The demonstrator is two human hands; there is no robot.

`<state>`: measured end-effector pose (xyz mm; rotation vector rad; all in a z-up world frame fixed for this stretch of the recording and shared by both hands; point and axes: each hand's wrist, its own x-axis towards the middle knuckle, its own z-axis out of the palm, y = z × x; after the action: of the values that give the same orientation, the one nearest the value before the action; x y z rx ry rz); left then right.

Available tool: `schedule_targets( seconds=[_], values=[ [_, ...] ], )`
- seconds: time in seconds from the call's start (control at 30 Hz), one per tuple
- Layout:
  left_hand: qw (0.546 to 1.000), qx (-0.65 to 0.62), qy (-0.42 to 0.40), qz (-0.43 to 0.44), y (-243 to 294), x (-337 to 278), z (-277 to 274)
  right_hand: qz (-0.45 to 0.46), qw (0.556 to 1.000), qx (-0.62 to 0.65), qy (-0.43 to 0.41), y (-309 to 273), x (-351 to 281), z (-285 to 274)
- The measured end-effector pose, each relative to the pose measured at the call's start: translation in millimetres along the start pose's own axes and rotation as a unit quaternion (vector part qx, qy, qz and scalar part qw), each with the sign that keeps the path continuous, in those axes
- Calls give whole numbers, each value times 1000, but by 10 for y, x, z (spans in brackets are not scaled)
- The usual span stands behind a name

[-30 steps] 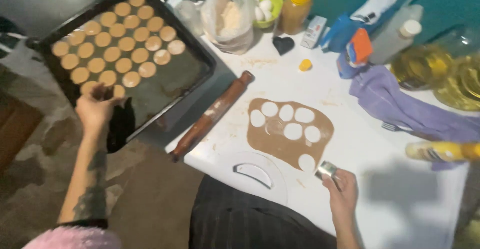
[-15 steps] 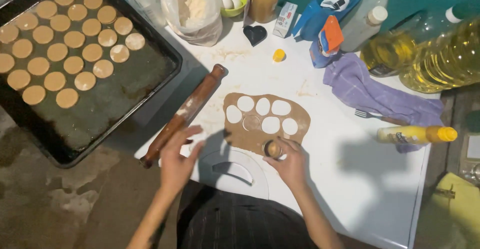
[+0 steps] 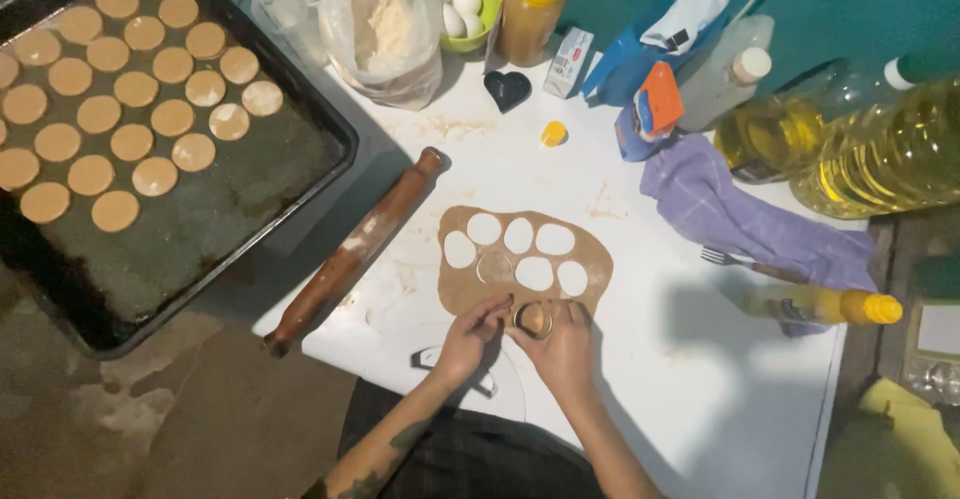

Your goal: Cutting out cookie shapes from rolled-out dough and placing them onto a baking sheet.

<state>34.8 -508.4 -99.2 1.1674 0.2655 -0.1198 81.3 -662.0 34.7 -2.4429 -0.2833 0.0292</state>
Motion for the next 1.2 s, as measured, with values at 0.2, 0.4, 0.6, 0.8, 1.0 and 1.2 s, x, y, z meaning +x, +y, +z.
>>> schedule_targets(
  seconds=[0.2, 0.4, 0.6, 0.8, 1.0, 1.2],
  values=[
    [998, 22, 40, -30, 32, -69, 74, 173, 901, 395, 43, 671, -199, 399],
    [966, -169, 35, -191, 446, -266, 282, -111, 983, 141, 23, 184, -321, 54],
    [897, -346, 62, -268, 755, -443, 197, -212, 974, 74, -17, -365, -300, -205],
    [915, -351, 28, -196, 1123, -737, -159, 80, 855, 513, 13, 157, -435, 87],
    [936, -320, 18, -145, 1913, -992, -542, 86, 731, 674, -71, -331, -381, -28],
    [973, -106, 201, -44, 3006, -1331, -1556, 161, 774, 609, -69, -119, -381, -132]
  ],
)
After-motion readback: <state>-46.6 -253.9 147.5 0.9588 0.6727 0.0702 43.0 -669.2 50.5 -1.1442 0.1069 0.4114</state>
